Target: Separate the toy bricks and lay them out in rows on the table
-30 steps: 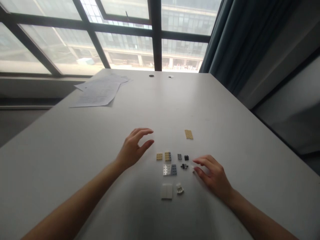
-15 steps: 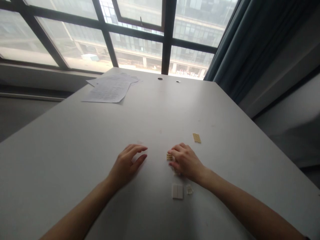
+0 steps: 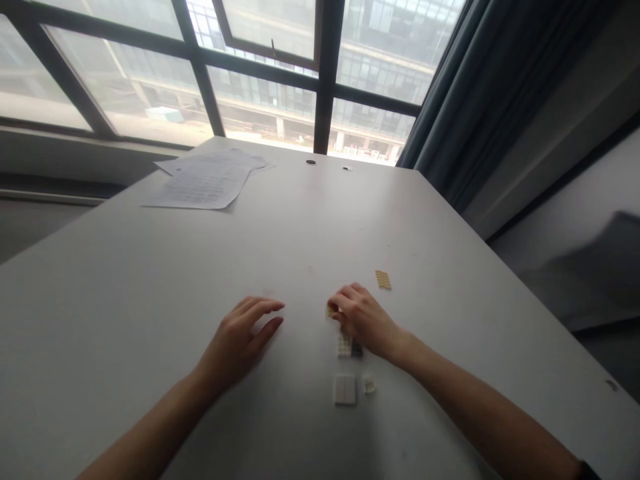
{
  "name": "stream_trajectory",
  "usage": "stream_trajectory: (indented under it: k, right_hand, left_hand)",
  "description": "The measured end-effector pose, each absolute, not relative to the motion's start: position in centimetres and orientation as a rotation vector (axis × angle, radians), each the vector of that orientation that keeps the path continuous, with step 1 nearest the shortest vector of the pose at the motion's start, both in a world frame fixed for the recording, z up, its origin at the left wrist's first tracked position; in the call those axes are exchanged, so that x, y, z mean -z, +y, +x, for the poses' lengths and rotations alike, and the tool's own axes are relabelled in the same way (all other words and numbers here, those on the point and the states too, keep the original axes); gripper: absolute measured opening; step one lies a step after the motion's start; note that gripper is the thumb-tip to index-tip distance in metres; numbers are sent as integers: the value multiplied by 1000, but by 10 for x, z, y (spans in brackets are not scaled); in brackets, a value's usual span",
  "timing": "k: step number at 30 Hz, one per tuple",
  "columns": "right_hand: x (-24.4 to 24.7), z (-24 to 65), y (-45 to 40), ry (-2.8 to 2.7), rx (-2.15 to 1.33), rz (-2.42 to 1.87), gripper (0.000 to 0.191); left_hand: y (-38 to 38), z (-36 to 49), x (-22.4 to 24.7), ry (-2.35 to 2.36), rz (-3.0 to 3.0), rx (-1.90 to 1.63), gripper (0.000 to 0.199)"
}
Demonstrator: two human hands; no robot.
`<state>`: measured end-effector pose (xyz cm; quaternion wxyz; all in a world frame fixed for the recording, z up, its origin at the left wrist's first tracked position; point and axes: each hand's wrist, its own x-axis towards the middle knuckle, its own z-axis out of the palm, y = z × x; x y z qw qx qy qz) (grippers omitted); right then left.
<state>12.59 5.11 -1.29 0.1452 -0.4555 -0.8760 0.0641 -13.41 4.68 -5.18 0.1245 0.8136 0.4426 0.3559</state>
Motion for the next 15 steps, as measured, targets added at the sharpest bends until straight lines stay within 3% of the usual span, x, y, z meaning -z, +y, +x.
stream_trajectory:
  k: [8,15]
  right_hand:
    - [1,260,96,-2307,-93,-1614,11]
    - [31,288,101,-2372,-181,-1635,12]
  left_hand:
    - [51,-137,55,1258,2411,-1045,18]
    - [53,-140,59,1261,2444,-1011,18]
